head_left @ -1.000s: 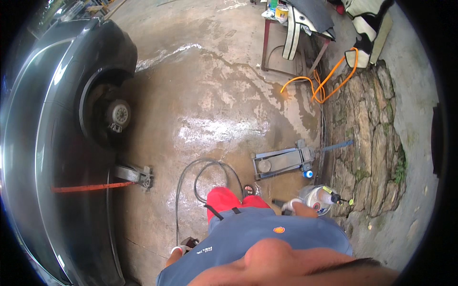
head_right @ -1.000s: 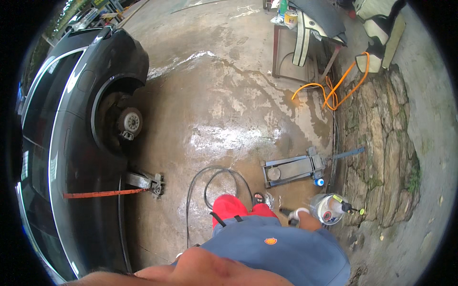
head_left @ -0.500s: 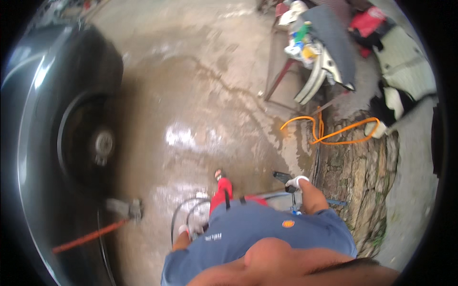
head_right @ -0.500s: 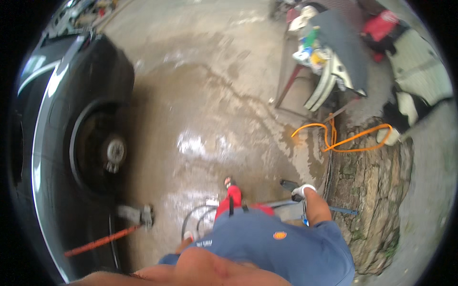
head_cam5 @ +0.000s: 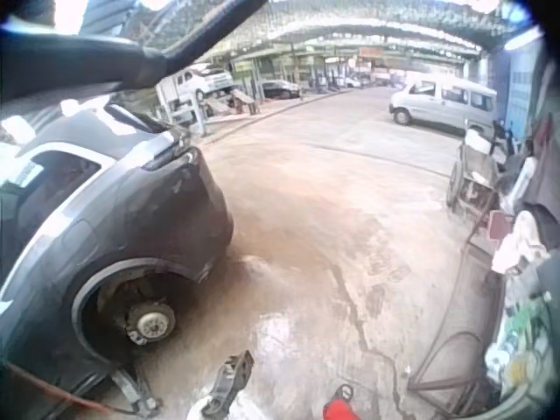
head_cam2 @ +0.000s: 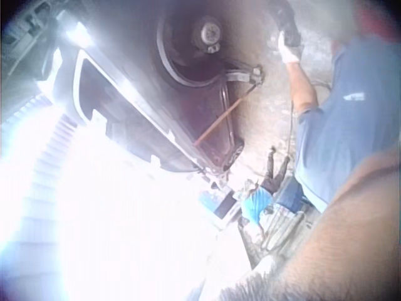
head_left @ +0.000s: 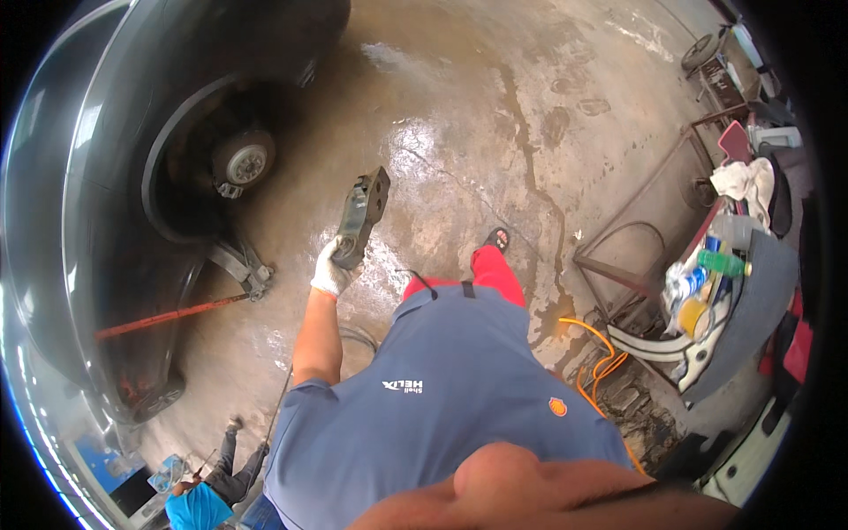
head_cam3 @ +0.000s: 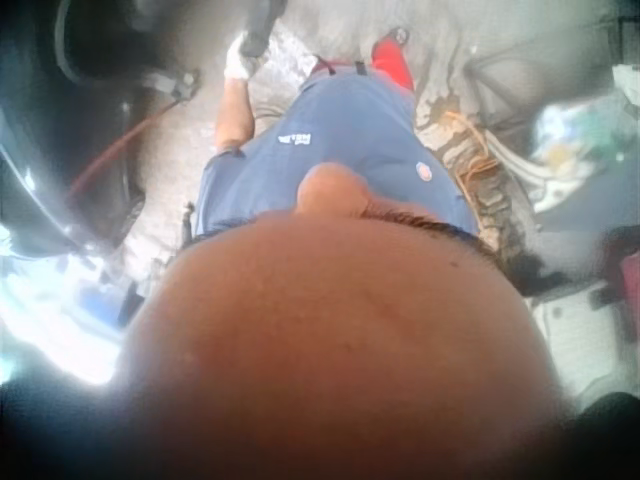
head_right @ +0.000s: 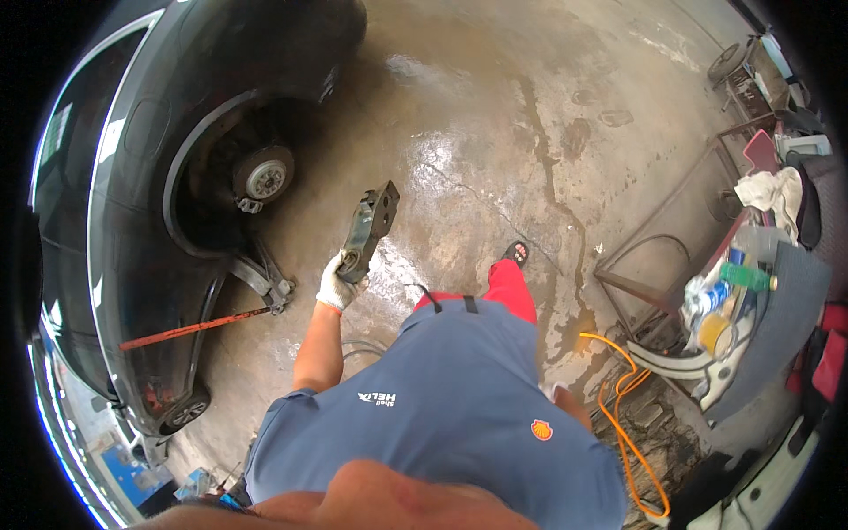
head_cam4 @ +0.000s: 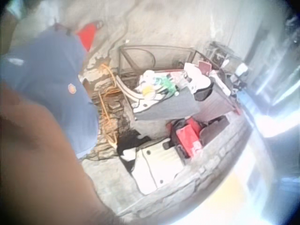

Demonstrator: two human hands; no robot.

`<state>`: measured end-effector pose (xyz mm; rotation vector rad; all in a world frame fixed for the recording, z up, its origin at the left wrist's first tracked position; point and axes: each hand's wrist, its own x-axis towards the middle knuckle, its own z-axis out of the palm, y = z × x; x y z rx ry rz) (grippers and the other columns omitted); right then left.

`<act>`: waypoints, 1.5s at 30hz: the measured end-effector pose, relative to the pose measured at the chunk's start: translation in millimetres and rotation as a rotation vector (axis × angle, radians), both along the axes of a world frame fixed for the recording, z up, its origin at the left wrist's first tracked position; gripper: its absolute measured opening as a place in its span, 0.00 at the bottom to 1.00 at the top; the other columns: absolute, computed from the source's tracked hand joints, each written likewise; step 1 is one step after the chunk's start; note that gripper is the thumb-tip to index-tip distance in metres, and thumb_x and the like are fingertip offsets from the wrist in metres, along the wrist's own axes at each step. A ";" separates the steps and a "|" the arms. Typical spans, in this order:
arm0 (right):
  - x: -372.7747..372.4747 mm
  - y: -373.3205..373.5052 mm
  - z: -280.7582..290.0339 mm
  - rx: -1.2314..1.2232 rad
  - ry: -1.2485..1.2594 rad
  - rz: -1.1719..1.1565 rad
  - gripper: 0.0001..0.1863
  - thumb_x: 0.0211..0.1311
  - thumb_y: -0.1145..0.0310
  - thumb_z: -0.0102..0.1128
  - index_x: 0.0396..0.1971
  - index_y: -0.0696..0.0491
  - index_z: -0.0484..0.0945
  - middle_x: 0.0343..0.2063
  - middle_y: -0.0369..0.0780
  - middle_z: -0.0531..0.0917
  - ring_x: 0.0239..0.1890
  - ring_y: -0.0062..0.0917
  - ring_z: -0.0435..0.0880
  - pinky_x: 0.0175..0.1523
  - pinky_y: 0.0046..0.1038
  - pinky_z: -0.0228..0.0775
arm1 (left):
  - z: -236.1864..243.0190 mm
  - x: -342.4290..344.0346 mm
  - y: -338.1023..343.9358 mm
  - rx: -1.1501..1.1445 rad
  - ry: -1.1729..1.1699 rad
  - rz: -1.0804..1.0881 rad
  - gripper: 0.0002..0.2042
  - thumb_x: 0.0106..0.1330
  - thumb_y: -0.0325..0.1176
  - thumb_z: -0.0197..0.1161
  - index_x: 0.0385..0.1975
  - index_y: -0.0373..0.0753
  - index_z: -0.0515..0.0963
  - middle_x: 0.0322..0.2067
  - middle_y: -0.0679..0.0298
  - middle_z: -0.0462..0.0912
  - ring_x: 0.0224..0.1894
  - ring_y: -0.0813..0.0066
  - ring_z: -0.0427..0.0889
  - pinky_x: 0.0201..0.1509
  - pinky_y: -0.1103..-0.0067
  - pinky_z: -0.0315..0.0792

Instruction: The person handles a small black component with wires, then places it on a disassembled engine block. They put on gloves, walk through the garage, and pick up a metal part from the floor. The person returns to the engine block and uses a wrench on it.

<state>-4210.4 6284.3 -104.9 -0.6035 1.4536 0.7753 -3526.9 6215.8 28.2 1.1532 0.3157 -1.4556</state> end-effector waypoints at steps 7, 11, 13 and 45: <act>17.1 -395.0 13.5 -0.154 0.250 0.037 0.21 0.53 0.47 0.71 0.34 0.49 0.87 0.32 0.40 0.85 0.32 0.33 0.81 0.37 0.41 0.72 | -49.0 -6.1 -164.2 0.208 -0.103 -0.018 0.17 0.65 0.51 0.66 0.46 0.48 0.82 0.40 0.62 0.86 0.37 0.63 0.84 0.32 0.64 0.79; 39.5 -597.6 117.2 -0.470 0.353 -0.021 0.31 0.46 0.46 0.76 0.43 0.57 0.88 0.38 0.45 0.89 0.40 0.37 0.87 0.45 0.42 0.77 | -129.1 2.8 -295.4 0.470 -0.275 -0.363 0.18 0.62 0.50 0.68 0.45 0.46 0.83 0.38 0.60 0.86 0.36 0.62 0.84 0.32 0.62 0.76; 5.2 -649.8 89.6 -0.591 0.310 -0.024 0.32 0.44 0.47 0.76 0.41 0.61 0.88 0.39 0.49 0.89 0.41 0.36 0.88 0.48 0.39 0.78 | -149.1 8.6 -374.9 0.551 -0.319 -0.584 0.19 0.61 0.50 0.69 0.46 0.45 0.82 0.39 0.59 0.86 0.37 0.61 0.83 0.34 0.62 0.76; 349.4 -1997.1 100.4 -0.875 0.443 0.427 0.36 0.49 0.40 0.74 0.49 0.56 0.87 0.52 0.47 0.87 0.56 0.38 0.86 0.58 0.36 0.78 | -139.2 204.5 -1486.7 0.710 -0.218 -1.070 0.24 0.58 0.49 0.74 0.53 0.45 0.83 0.43 0.61 0.88 0.36 0.64 0.85 0.43 0.66 0.79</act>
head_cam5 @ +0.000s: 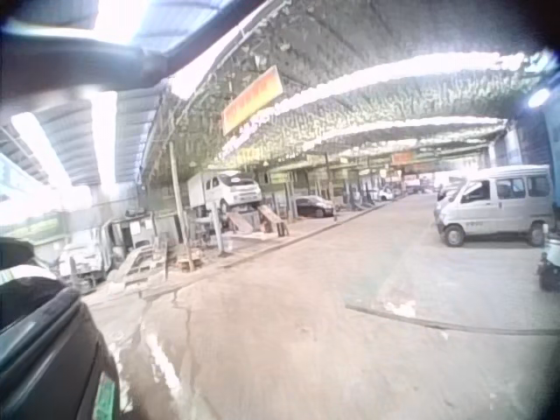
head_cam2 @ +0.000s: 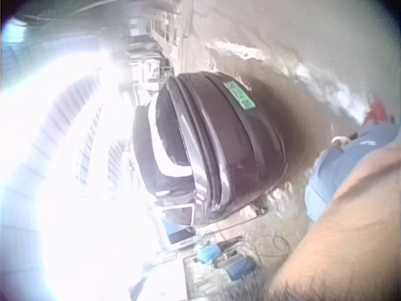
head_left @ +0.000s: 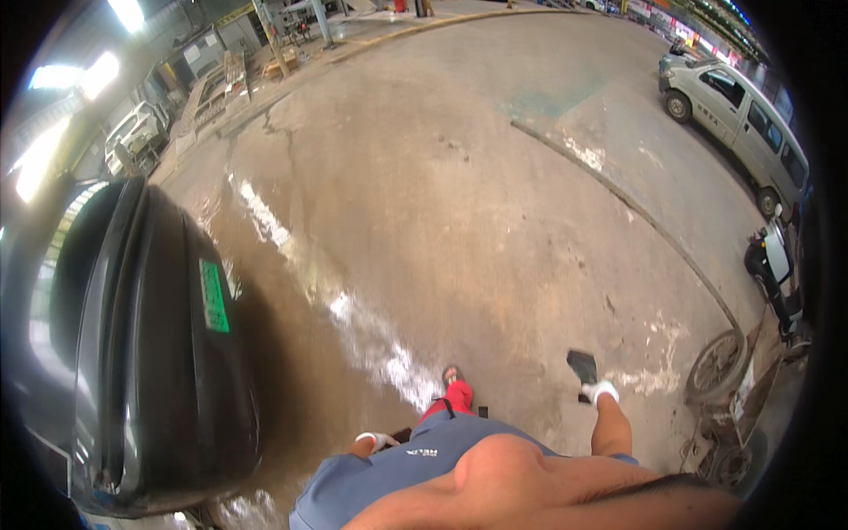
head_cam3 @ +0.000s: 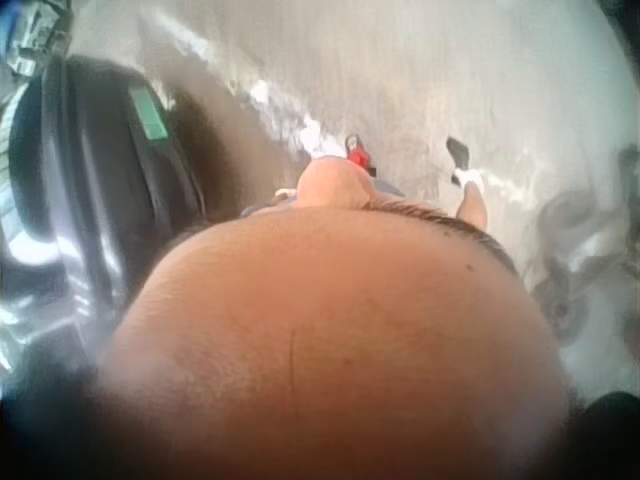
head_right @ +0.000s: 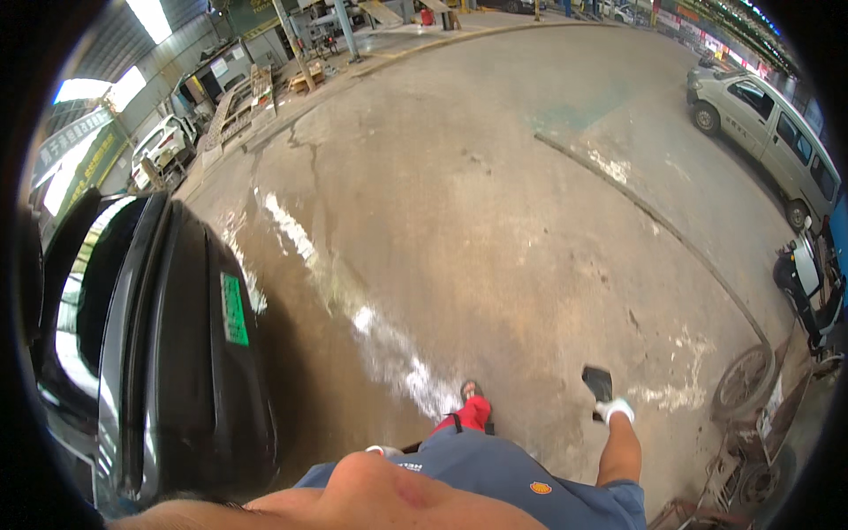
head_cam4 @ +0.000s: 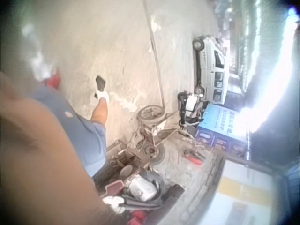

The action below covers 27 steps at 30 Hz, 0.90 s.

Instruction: The person handles a small black component with wires, then places it on a disassembled engine block. They put on gloves, walk through the garage, and pick up a metal part from the floor. The person returns to the engine block and uses a wrench on it.

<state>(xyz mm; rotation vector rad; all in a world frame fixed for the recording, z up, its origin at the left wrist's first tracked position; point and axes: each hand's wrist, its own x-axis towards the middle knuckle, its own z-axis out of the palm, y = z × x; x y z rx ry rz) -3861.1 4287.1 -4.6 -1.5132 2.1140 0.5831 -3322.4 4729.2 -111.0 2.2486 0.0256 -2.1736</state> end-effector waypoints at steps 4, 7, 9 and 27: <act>-13.6 -51.0 -55.5 0.219 -0.191 -0.256 0.28 0.52 0.52 0.71 0.42 0.62 0.87 0.37 0.51 0.88 0.37 0.37 0.88 0.44 0.43 0.78 | -18.8 55.9 -134.2 -0.039 0.017 -0.003 0.24 0.58 0.49 0.74 0.53 0.45 0.83 0.43 0.61 0.88 0.36 0.64 0.85 0.44 0.66 0.79; 57.5 -81.0 -82.9 0.539 -0.274 -0.337 0.28 0.52 0.51 0.71 0.42 0.61 0.86 0.39 0.51 0.88 0.37 0.36 0.88 0.46 0.42 0.78 | -11.8 107.1 -215.3 -0.044 -0.007 0.063 0.24 0.58 0.48 0.74 0.53 0.45 0.83 0.43 0.61 0.88 0.36 0.64 0.85 0.44 0.67 0.79; 119.3 -123.7 -101.0 0.644 -0.290 -0.318 0.28 0.51 0.50 0.71 0.43 0.60 0.86 0.40 0.51 0.87 0.38 0.36 0.87 0.46 0.42 0.78 | -17.4 146.9 -283.0 -0.055 -0.023 0.101 0.24 0.58 0.48 0.74 0.53 0.44 0.83 0.43 0.61 0.88 0.36 0.64 0.85 0.44 0.67 0.79; 683.2 -999.9 -40.4 0.224 -0.064 0.273 0.35 0.52 0.41 0.67 0.53 0.52 0.85 0.57 0.49 0.84 0.60 0.41 0.83 0.60 0.43 0.74 | -37.7 476.9 -818.9 -0.016 -0.043 0.455 0.24 0.59 0.48 0.74 0.52 0.42 0.83 0.43 0.61 0.88 0.37 0.63 0.86 0.46 0.67 0.79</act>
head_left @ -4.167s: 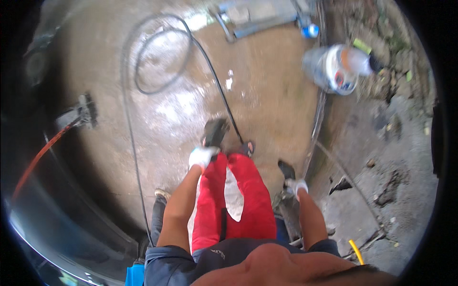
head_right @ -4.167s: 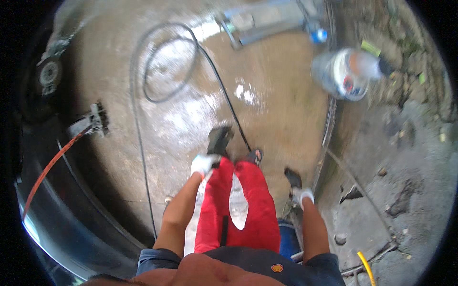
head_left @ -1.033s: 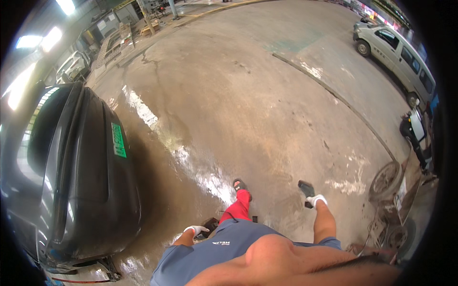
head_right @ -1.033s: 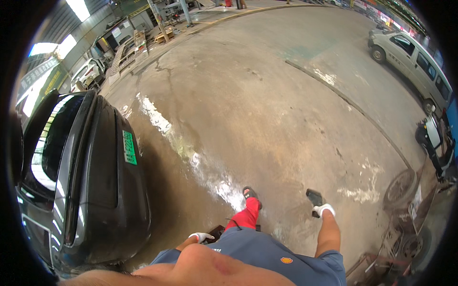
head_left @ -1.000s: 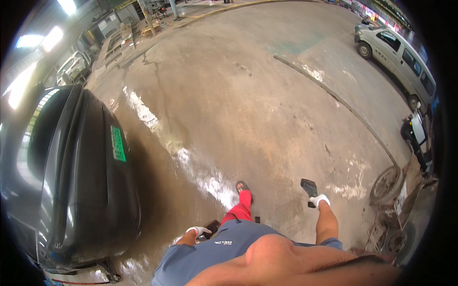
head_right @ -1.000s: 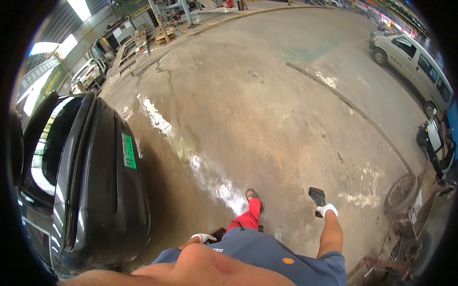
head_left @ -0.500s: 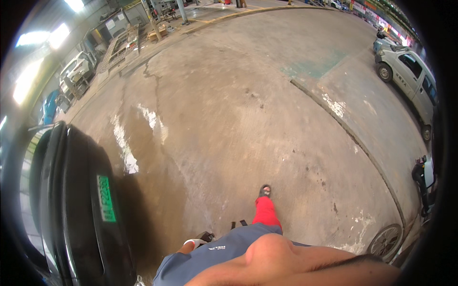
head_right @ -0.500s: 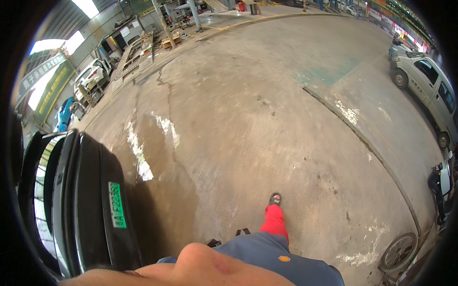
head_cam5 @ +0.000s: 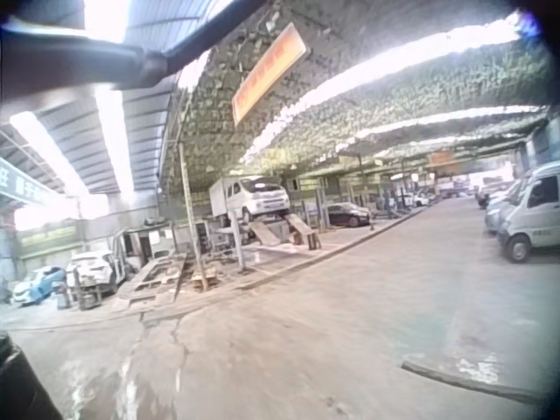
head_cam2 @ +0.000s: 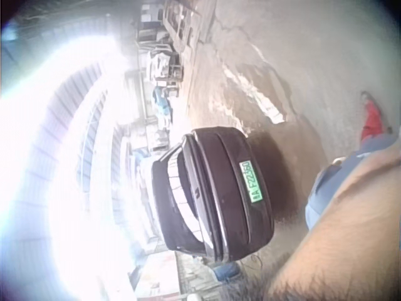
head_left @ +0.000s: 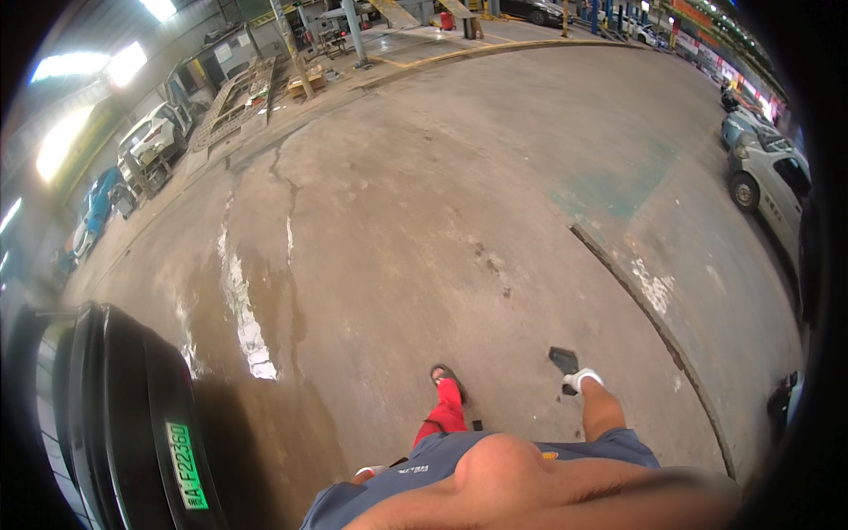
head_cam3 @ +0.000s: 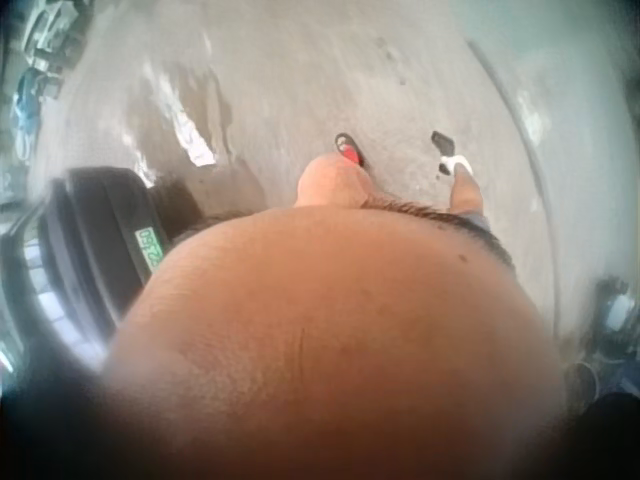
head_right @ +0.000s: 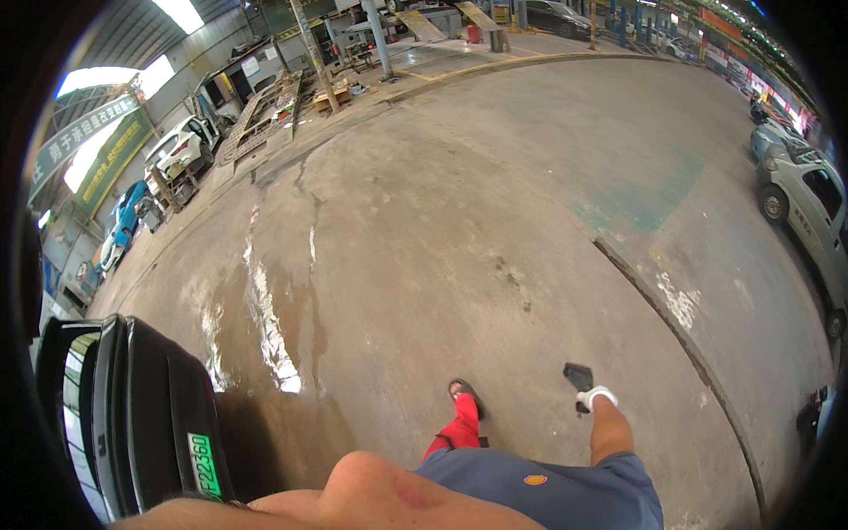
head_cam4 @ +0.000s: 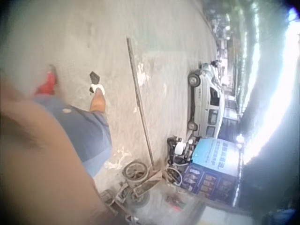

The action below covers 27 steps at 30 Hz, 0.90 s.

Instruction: The person handles a small black component with wires, then places it on a disassembled engine block. They put on gloves, walk through the garage, and pick up a metal part from the floor. The person returns to the engine block and uses a wrench on it.

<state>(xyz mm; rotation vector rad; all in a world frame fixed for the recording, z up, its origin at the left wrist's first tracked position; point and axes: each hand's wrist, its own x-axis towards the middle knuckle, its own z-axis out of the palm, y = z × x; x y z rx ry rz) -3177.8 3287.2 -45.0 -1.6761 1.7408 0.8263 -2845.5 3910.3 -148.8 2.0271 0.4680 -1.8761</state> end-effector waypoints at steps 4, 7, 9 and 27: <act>67.6 -88.8 -19.4 -0.136 0.014 -0.067 0.34 0.51 0.40 0.69 0.45 0.56 0.87 0.42 0.48 0.90 0.45 0.37 0.90 0.50 0.40 0.79 | -18.0 113.6 -122.6 -0.037 0.009 -0.012 0.24 0.59 0.48 0.74 0.51 0.42 0.83 0.43 0.61 0.88 0.38 0.63 0.86 0.47 0.67 0.79; 46.8 -146.9 -108.0 0.014 0.051 -0.263 0.27 0.52 0.46 0.67 0.38 0.56 0.89 0.34 0.46 0.90 0.37 0.36 0.89 0.46 0.40 0.77 | -13.2 206.7 -234.3 -0.098 0.031 -0.054 0.24 0.59 0.48 0.74 0.51 0.42 0.83 0.43 0.61 0.88 0.38 0.63 0.86 0.47 0.67 0.79; 145.3 -125.7 -80.1 0.390 -0.026 -0.228 0.24 0.63 0.51 0.62 0.50 0.54 0.87 0.46 0.44 0.88 0.48 0.31 0.86 0.56 0.32 0.75 | 0.2 268.4 -259.1 -0.021 -0.022 -0.001 0.24 0.59 0.48 0.74 0.51 0.42 0.84 0.43 0.61 0.88 0.38 0.63 0.86 0.47 0.67 0.79; 862.8 -730.5 -18.8 0.030 0.065 0.224 0.34 0.56 0.39 0.66 0.55 0.50 0.85 0.60 0.45 0.83 0.62 0.40 0.82 0.63 0.41 0.73 | -14.8 738.3 -704.4 -0.024 -0.029 0.324 0.23 0.59 0.47 0.74 0.50 0.40 0.84 0.43 0.60 0.89 0.39 0.63 0.86 0.49 0.68 0.79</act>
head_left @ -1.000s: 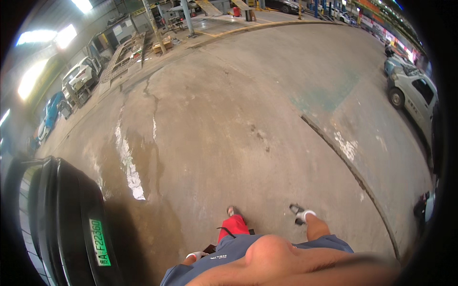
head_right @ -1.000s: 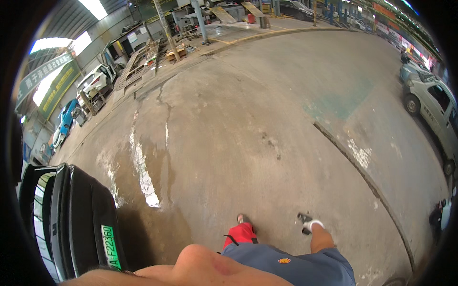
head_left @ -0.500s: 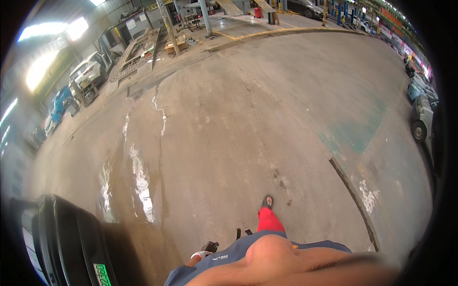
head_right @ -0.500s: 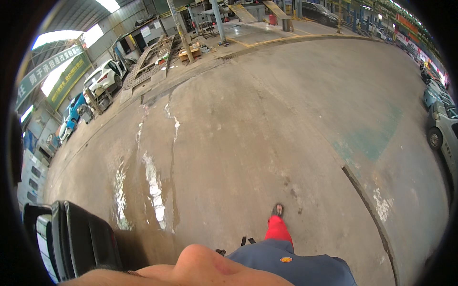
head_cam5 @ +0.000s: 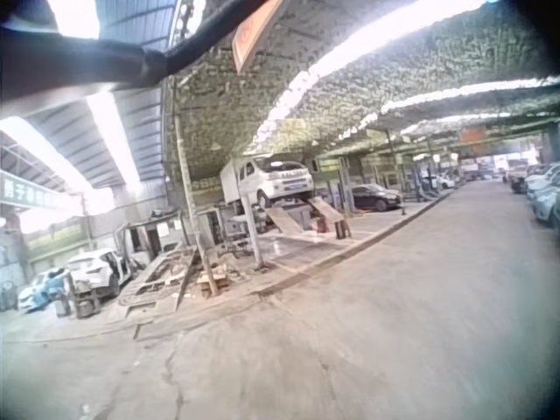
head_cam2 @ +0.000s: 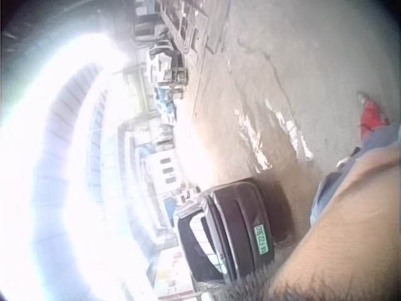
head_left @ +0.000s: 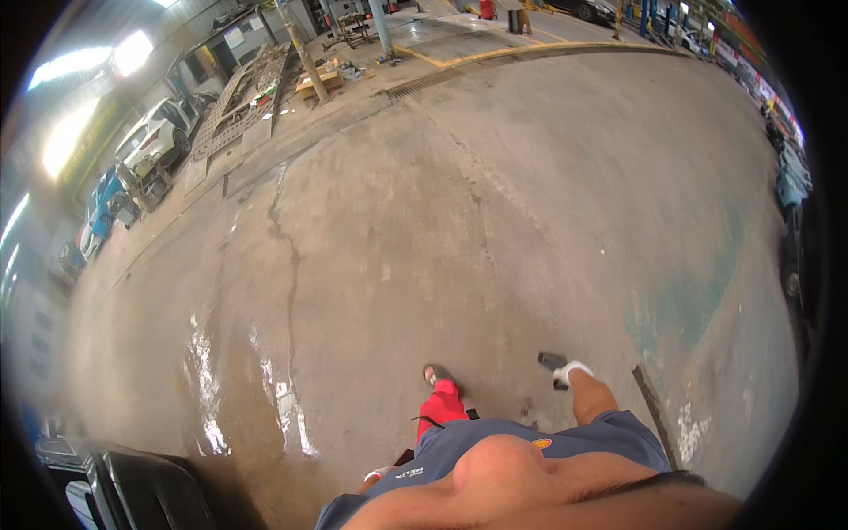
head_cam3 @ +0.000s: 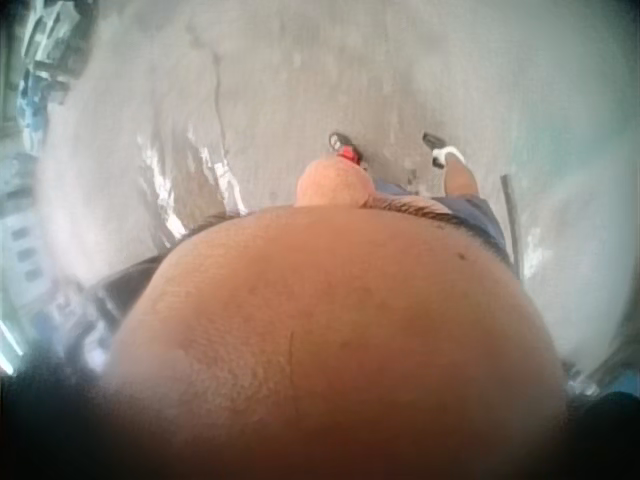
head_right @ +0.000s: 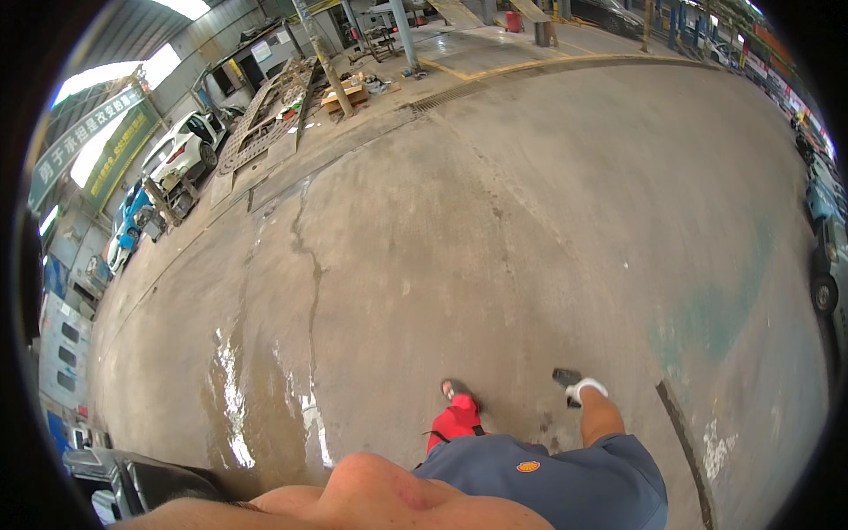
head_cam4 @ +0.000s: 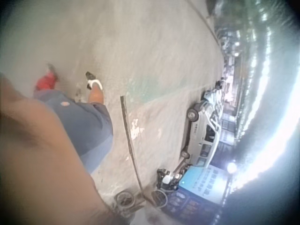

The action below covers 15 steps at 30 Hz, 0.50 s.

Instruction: The person handles a small black component with wires, then places it on a disassembled engine block. They put on gloves, walk through the garage, and pick up a metal part from the floor. The person returns to the engine block and uses a wrench on it.

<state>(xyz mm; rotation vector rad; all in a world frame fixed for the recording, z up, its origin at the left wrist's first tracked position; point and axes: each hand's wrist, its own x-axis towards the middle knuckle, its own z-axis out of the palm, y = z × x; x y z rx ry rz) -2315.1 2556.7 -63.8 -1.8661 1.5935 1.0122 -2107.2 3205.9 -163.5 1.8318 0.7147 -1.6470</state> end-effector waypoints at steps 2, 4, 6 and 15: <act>82.3 -75.2 9.6 -0.084 -0.038 -0.060 0.36 0.53 0.39 0.68 0.53 0.53 0.85 0.56 0.46 0.85 0.58 0.40 0.85 0.58 0.39 0.77 | -11.1 65.1 -45.0 -0.007 0.005 0.003 0.23 0.59 0.47 0.74 0.50 0.39 0.84 0.43 0.60 0.89 0.39 0.63 0.86 0.49 0.68 0.79; 140.9 -118.1 31.3 -0.141 -0.138 -0.084 0.35 0.52 0.40 0.68 0.50 0.55 0.86 0.53 0.48 0.86 0.56 0.40 0.86 0.56 0.38 0.78 | -25.9 134.8 -94.6 -0.023 0.011 -0.004 0.23 0.59 0.47 0.74 0.50 0.39 0.84 0.43 0.60 0.89 0.40 0.63 0.87 0.50 0.68 0.79; 162.9 -171.5 -38.9 -0.147 -0.144 -0.229 0.35 0.51 0.41 0.68 0.49 0.56 0.87 0.52 0.50 0.87 0.55 0.41 0.86 0.56 0.38 0.78 | -39.2 204.9 -146.6 -0.044 0.016 -0.031 0.23 0.59 0.47 0.74 0.50 0.39 0.84 0.43 0.60 0.89 0.40 0.63 0.87 0.50 0.68 0.79; 361.9 -197.1 -75.3 0.390 -0.117 -0.476 0.34 0.52 0.44 0.71 0.49 0.59 0.86 0.49 0.52 0.87 0.52 0.43 0.86 0.55 0.40 0.76 | -41.2 516.7 -364.8 -0.024 -0.064 0.076 0.23 0.60 0.47 0.74 0.50 0.38 0.84 0.43 0.60 0.89 0.40 0.63 0.87 0.51 0.68 0.79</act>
